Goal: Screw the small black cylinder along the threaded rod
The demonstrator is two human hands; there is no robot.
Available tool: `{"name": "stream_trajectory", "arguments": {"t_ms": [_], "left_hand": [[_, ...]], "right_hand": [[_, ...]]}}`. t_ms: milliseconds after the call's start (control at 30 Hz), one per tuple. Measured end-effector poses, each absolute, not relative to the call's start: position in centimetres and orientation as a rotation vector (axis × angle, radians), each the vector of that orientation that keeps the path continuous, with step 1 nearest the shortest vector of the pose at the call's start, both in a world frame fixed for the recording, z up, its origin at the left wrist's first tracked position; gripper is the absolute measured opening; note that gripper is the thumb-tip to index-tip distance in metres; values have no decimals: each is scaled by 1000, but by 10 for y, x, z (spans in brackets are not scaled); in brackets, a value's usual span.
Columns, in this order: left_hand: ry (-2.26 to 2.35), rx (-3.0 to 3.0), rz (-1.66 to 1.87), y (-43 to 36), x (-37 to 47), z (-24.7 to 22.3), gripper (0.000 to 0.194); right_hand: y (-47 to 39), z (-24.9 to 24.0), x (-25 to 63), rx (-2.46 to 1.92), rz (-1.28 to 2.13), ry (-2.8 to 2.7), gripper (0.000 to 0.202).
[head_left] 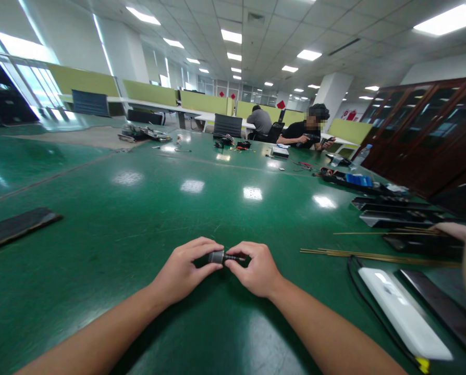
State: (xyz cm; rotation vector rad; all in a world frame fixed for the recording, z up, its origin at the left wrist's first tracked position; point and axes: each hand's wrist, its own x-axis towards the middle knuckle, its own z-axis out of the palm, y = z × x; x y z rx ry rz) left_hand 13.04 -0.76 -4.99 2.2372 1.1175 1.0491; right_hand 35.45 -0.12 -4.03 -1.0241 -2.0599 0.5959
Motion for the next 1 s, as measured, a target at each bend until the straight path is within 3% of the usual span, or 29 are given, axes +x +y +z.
{"name": "stream_trajectory", "arguments": {"t_ms": [1000], "left_hand": [[1163,2256,1052,-6,124,-48,29]], "right_hand": [[0,-37,359,-1033,579,-2046,10]]}}
